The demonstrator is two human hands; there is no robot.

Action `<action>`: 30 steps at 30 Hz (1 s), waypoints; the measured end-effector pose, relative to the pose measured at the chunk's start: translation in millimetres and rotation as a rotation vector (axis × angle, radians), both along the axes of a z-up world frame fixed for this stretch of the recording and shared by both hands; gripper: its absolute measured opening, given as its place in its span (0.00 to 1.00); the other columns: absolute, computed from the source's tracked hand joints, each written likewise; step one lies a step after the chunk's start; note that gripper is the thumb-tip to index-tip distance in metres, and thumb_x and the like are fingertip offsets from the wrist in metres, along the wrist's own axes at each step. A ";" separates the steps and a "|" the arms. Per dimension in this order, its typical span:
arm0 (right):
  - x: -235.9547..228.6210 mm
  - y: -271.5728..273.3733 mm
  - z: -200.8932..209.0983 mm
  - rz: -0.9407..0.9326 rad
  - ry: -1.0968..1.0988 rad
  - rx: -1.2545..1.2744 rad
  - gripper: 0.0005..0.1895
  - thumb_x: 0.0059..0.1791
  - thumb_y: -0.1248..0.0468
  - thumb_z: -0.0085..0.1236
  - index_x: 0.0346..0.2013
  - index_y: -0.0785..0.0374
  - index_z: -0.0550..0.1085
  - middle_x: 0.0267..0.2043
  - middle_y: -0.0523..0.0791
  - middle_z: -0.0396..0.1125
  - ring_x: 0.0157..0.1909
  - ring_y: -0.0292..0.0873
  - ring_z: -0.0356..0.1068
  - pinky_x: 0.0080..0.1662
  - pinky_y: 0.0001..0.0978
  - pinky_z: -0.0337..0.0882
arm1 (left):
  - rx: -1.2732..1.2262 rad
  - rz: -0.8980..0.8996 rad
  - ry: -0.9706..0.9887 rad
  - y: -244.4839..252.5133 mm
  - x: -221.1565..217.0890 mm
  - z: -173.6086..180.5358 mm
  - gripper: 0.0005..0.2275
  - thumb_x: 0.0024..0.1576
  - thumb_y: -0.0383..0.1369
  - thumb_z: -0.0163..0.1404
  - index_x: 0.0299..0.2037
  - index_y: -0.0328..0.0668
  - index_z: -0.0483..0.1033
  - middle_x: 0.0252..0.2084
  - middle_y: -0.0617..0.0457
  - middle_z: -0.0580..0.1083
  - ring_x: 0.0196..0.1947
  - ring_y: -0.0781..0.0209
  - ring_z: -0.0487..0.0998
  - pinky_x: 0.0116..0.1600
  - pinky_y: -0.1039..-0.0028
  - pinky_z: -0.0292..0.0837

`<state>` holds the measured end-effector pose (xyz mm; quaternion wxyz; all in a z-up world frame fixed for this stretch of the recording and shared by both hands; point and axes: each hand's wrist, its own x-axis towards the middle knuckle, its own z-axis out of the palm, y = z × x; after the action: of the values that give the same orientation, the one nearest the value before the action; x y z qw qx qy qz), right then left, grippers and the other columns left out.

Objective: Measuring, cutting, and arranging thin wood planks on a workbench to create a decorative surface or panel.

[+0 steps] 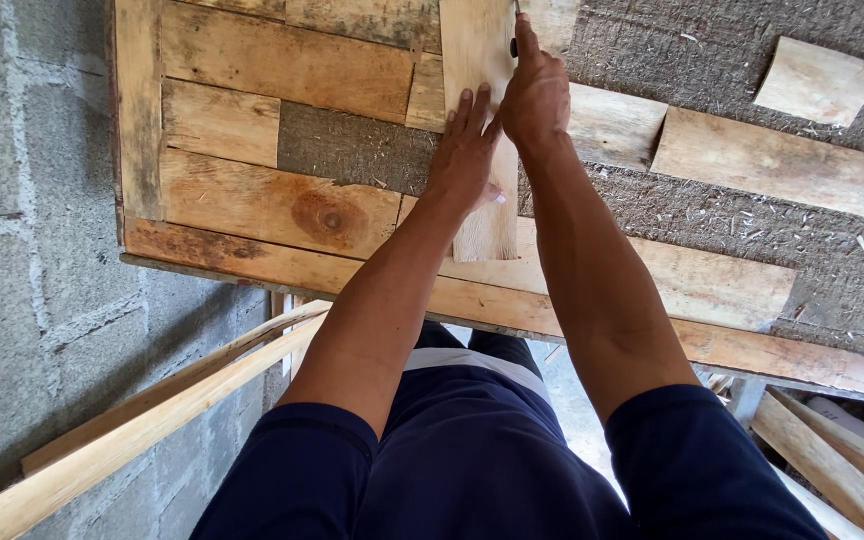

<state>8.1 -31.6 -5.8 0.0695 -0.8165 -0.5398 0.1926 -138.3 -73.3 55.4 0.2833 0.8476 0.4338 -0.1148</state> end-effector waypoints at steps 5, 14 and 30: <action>-4.5 -8.1 2.9 0.004 0.015 0.033 0.52 0.42 0.76 0.68 0.76 0.51 0.53 0.49 0.55 0.73 0.28 0.40 0.70 0.23 0.25 0.74 | 0.024 0.007 -0.016 -0.1 -2.2 -5.6 0.60 0.36 0.46 0.73 0.77 0.49 0.43 0.79 0.42 0.35 0.79 0.43 0.35 0.80 0.57 0.37; 0.5 -15.6 1.8 0.039 0.046 0.129 0.50 0.41 0.76 0.69 0.74 0.56 0.55 0.53 0.53 0.73 0.29 0.42 0.73 0.24 0.27 0.76 | 0.018 0.012 -0.025 -0.9 -0.8 -8.1 0.59 0.37 0.46 0.73 0.77 0.49 0.44 0.79 0.42 0.35 0.79 0.42 0.35 0.80 0.57 0.36; 4.4 -37.6 -8.3 0.134 0.042 0.283 0.39 0.47 0.80 0.57 0.72 0.64 0.58 0.55 0.54 0.73 0.32 0.43 0.77 0.22 0.23 0.76 | 0.020 0.023 -0.055 -1.4 -2.2 -4.3 0.56 0.36 0.43 0.74 0.75 0.46 0.48 0.79 0.43 0.36 0.79 0.44 0.35 0.80 0.58 0.37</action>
<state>12.5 -69.2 -14.1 0.1823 -0.7565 -0.6131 0.1359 -140.6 -74.7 51.0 0.2879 0.8480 0.4369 -0.0840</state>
